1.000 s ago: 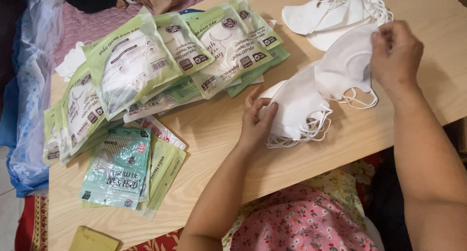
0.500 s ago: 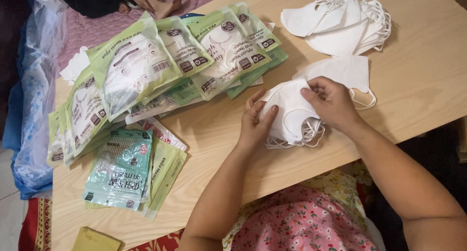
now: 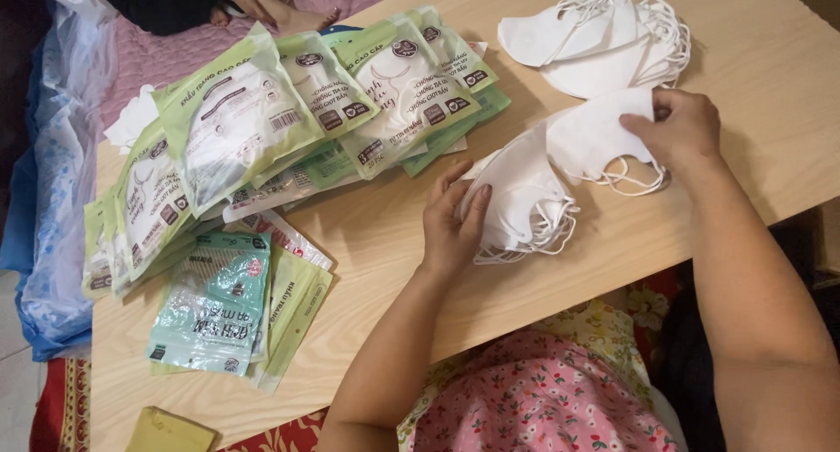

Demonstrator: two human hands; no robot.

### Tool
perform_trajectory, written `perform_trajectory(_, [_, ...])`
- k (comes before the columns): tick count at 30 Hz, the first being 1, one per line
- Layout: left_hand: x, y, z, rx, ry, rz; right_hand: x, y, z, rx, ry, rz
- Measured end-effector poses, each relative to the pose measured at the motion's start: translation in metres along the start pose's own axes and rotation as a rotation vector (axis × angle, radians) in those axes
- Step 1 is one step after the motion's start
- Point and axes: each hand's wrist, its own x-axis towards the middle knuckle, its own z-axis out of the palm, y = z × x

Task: Sorting and stacking individual face masks and organizing packaged masks on a table.

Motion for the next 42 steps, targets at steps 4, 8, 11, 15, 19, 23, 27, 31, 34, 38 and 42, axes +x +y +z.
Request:
perform_trajectory(4, [0.001, -0.002, 0.001, -0.133, 0.022, -0.016, -0.016, -0.021, -0.025, 0.446, 0.126, -0.123])
perform_trajectory(8, [0.005, 0.000, -0.002, -0.332, 0.017, -0.328, -0.079, -0.118, -0.064, 0.888, -0.103, 0.241])
perform_trajectory(11, [0.008, -0.002, -0.003, -0.410, 0.006, -0.350, -0.097, -0.138, -0.035, 0.728, -0.228, 0.272])
perform_trajectory(15, [0.009, -0.004, -0.003, -0.442, -0.014, -0.415, -0.101, -0.104, 0.032, 0.674, -0.333, -0.054])
perform_trajectory(19, [0.004, -0.016, -0.005, -0.303, -0.043, -0.247, -0.069, -0.079, 0.013, 0.475, -0.203, -0.109])
perform_trajectory(23, [0.005, -0.011, -0.006, -0.237, -0.044, -0.257, -0.023, -0.030, 0.023, -0.147, 0.017, -0.216])
perform_trajectory(27, [0.004, -0.035, 0.001, -0.380, 0.007, -0.288, -0.010, -0.025, 0.034, -0.148, -0.068, -0.081])
perform_trajectory(31, [0.001, -0.028, 0.001, -0.364, 0.038, -0.377, -0.007, -0.011, 0.044, -0.042, -0.152, 0.048])
perform_trajectory(34, [0.004, -0.031, 0.001, -0.413, 0.067, -0.416, -0.025, -0.032, 0.009, 0.511, -0.062, 0.031])
perform_trajectory(38, [0.004, -0.046, 0.002, -0.570, 0.062, -0.559, -0.077, -0.092, -0.042, 0.932, -0.109, 0.190])
perform_trajectory(42, [0.000, -0.031, -0.009, -0.578, -0.026, -0.553, -0.122, -0.118, -0.007, 0.821, -0.216, 0.093])
